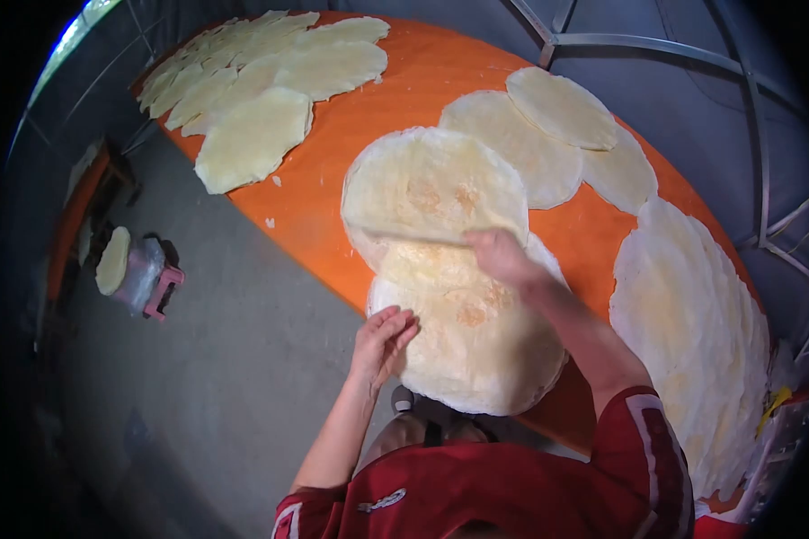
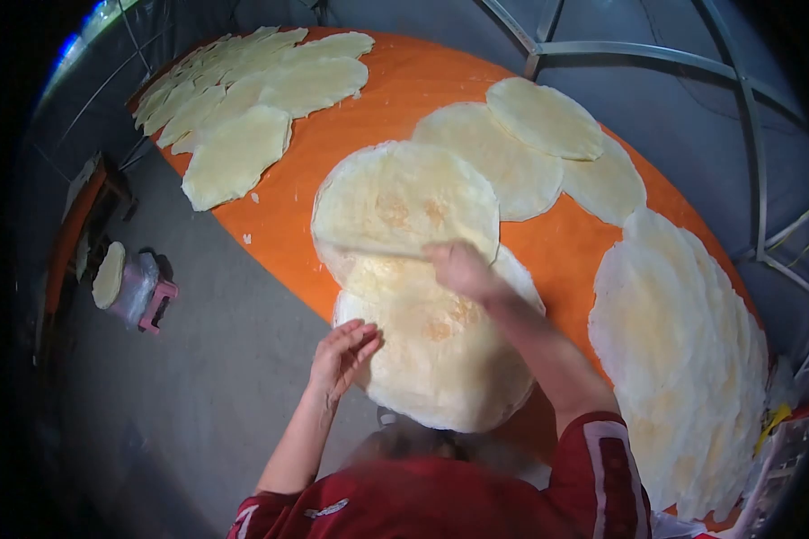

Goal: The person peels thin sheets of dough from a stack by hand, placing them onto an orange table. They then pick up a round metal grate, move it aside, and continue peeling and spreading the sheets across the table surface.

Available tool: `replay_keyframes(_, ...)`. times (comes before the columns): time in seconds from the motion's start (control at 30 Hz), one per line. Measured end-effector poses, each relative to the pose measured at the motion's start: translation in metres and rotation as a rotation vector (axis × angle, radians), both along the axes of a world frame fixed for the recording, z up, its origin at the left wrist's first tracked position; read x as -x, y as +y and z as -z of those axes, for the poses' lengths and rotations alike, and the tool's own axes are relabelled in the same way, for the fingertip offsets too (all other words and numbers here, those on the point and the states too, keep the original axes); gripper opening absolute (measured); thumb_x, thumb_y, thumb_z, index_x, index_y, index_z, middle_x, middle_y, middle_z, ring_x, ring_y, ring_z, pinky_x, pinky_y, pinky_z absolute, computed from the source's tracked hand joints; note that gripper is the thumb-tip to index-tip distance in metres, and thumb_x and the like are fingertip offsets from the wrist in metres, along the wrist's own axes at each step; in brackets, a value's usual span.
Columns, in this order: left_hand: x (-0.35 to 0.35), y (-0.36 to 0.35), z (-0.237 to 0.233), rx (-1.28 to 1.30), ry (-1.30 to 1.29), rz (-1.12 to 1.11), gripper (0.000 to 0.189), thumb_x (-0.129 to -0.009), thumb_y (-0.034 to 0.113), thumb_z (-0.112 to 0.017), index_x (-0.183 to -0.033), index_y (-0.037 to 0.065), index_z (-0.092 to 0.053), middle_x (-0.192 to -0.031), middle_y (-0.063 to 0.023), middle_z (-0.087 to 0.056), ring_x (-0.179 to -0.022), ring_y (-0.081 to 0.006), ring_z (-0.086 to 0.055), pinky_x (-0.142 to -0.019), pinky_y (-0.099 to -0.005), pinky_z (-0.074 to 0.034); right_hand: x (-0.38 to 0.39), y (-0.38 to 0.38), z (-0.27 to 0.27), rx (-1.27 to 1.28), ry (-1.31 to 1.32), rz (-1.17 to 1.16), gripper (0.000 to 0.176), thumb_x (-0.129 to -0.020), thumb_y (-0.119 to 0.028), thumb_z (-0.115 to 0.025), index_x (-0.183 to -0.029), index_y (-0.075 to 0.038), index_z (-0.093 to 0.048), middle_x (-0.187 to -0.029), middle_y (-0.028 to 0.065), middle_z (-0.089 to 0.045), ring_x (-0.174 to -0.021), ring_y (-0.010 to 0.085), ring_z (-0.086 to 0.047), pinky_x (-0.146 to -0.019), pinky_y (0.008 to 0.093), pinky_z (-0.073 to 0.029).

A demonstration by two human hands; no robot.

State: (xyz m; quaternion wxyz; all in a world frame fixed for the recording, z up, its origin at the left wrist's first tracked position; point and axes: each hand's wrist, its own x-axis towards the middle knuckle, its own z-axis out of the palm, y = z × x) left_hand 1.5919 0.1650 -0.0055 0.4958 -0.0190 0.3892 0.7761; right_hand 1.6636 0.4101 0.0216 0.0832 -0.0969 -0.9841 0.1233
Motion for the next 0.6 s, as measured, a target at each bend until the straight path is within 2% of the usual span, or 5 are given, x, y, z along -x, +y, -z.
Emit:
replay_keyframes(0.17, 0.022, 0.045, -0.006, -0.024, -0.088, 0.041, 0.029, -0.075, 0.016, -0.058, -0.097, 0.0, -0.046, -0.093, -0.0118, -0.052, -0.082, -0.0211, -0.053, -0.075, -0.0329, -0.047, 0.008, -0.007, -0.138, -0.16, 0.122, -0.014, 0.014, -0.066, -0.001, -0.046, -0.072, -0.004, -0.057, -0.062, 0.0183, -0.053, -0.058, 0.0349, -0.052, -0.055, 0.039, -0.043)
replay_keyframes(0.4, 0.031, 0.067, 0.022, 0.189, 0.029, -0.17, 0.036, -0.08, 0.006, -0.047, -0.113, -0.003, -0.035, -0.106, -0.0167, -0.048, -0.095, -0.0275, -0.05, -0.078, -0.0388, -0.045, 0.025, 0.063, -0.122, 0.186, -0.129, 0.151, 0.015, -0.067, -0.009, -0.046, -0.066, 0.0, -0.057, -0.069, 0.0185, -0.056, -0.067, 0.0297, -0.054, -0.063, 0.0369, -0.043)
replay_keyframes(0.47, 0.026, 0.052, 0.026, 0.198, 0.044, -0.169, 0.036, -0.081, 0.003, -0.044, -0.115, -0.004, -0.033, -0.108, -0.0177, -0.047, -0.096, -0.0282, -0.049, -0.078, -0.0397, -0.044, 0.018, 0.101, -0.161, 0.097, 0.308, 0.384, 0.017, -0.069, -0.013, -0.046, -0.064, 0.001, -0.056, -0.062, 0.0195, -0.054, -0.06, 0.0271, -0.055, -0.058, 0.0358, -0.043)
replay_keyframes(0.5, 0.026, 0.042, 0.03, 0.285, 0.02, -0.138, 0.036, -0.081, 0.003, -0.044, -0.115, -0.004, -0.033, -0.109, -0.0177, -0.046, -0.096, -0.0274, -0.049, -0.079, -0.0395, -0.044, 0.014, 0.102, -0.214, -0.18, 0.197, 0.3, 0.013, -0.067, -0.003, -0.045, -0.072, 0.0, -0.056, -0.054, 0.0071, -0.05, -0.052, 0.0135, -0.047, -0.05, 0.0293, -0.04)
replay_keyframes(0.6, 0.016, 0.023, 0.018, 0.332, 0.028, -0.08, 0.037, -0.081, 0.002, -0.043, -0.115, -0.005, -0.031, -0.11, -0.018, -0.045, -0.096, -0.0267, -0.049, -0.08, -0.039, -0.044, -0.001, 0.089, -0.272, -0.095, 0.487, 0.272, 0.022, -0.065, -0.001, -0.045, -0.082, -0.002, -0.059, -0.062, 0.0107, -0.057, -0.054, 0.015, -0.052, -0.053, 0.029, -0.043)
